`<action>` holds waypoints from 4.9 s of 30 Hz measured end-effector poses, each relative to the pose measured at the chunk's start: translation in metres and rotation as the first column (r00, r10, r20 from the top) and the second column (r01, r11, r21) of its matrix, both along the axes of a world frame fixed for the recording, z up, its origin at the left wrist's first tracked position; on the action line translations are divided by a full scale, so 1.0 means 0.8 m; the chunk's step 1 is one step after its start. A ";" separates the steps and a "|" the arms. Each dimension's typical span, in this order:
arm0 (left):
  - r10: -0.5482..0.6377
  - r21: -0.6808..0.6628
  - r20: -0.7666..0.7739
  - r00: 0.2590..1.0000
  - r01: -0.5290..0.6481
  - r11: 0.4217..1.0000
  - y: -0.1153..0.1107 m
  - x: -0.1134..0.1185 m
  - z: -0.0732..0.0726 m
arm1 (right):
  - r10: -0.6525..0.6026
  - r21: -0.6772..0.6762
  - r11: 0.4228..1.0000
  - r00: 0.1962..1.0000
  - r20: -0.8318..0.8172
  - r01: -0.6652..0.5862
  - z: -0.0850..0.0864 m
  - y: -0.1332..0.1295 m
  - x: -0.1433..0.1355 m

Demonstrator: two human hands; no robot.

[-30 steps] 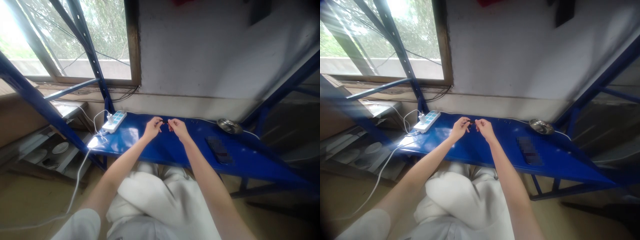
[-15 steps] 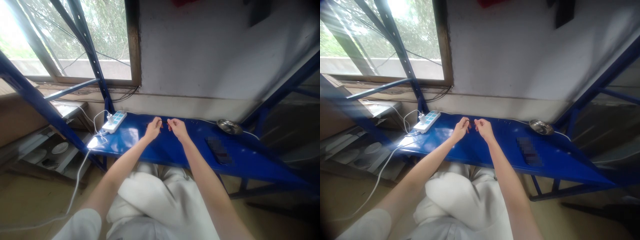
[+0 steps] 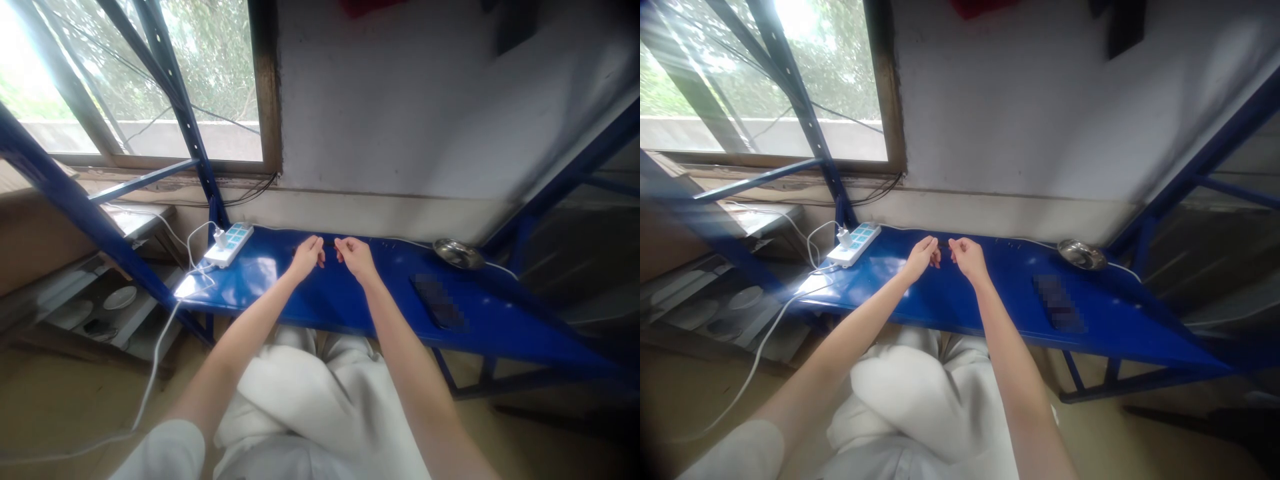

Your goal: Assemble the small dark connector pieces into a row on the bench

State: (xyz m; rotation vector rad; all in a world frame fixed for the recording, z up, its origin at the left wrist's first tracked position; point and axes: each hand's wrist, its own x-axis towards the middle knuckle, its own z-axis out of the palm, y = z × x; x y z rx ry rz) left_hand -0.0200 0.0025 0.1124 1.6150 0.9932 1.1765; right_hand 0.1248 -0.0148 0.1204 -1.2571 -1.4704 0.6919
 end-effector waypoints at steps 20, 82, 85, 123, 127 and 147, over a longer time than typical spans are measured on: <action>-0.109 -0.476 0.306 0.946 0.251 0.843 0.017 -0.016 0.002 | -0.104 0.192 0.981 0.890 0.443 0.020 0.002 -0.014 -0.005; -0.077 -0.177 0.194 0.978 0.112 0.978 -0.028 -0.021 0.024 | -0.028 0.059 0.997 0.931 -0.364 0.053 0.001 -0.038 -0.025; -0.049 -0.093 0.210 0.977 0.070 0.993 -0.028 -0.023 0.019 | -0.054 -0.048 0.998 0.875 -0.481 0.035 0.005 -0.040 -0.027; 0.056 -0.045 0.308 0.950 -0.044 0.998 -0.044 -0.005 0.016 | -0.019 0.170 0.982 0.944 -0.330 0.080 0.010 -0.053 -0.036; 0.093 -0.050 0.270 0.958 -0.083 0.995 -0.044 -0.007 0.015 | -0.001 0.184 0.981 0.955 -0.296 0.058 0.007 -0.054 -0.034; 0.252 0.029 0.273 0.929 -0.270 0.963 -0.045 -0.018 0.015 | -0.126 0.027 0.988 0.898 -0.422 0.151 0.003 -0.049 -0.037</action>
